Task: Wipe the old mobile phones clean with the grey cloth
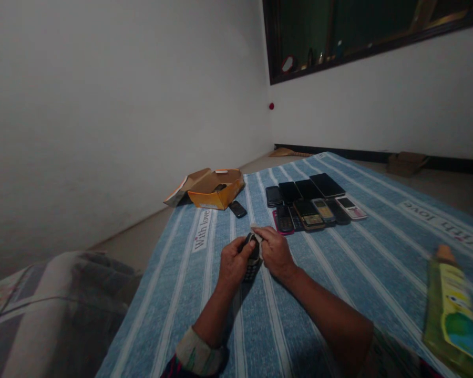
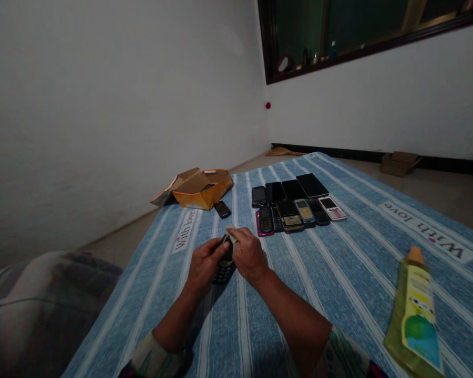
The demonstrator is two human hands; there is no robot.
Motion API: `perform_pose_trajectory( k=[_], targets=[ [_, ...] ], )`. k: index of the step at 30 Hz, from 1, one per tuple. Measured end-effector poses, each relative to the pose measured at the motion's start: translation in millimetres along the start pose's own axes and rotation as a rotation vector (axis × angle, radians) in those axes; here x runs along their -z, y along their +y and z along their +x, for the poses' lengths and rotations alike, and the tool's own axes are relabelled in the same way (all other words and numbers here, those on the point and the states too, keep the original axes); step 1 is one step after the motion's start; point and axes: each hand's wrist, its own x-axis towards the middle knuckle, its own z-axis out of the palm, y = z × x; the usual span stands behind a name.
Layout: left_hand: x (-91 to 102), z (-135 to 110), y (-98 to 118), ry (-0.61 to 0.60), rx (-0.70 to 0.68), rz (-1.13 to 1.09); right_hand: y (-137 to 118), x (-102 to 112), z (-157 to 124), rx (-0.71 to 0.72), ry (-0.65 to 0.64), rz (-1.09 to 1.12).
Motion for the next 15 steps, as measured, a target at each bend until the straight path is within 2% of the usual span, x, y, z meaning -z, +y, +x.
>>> perform_pose_trajectory(
  k=[5,7,10,13,15],
  targets=[
    [-2.1,-0.4,-0.5,0.037,-0.014,-0.043,4.3,0.8,0.4,-0.111,0.023,-0.017],
    [-2.0,0.4,-1.6,0.034,-0.026,-0.037,3.5,0.6,0.2,-0.108,0.049,-0.050],
    [-1.2,1.3,-2.8,0.039,-0.068,0.001,-3.6,0.8,-0.3,0.027,0.054,-0.100],
    [-0.5,0.6,-3.0,0.050,-0.137,0.038,-13.7,2.0,-1.4,0.195,-0.002,-0.174],
    [-0.4,-1.0,-3.5,0.054,-0.163,0.040,-17.7,2.8,-2.1,0.242,-0.030,-0.207]
  ],
)
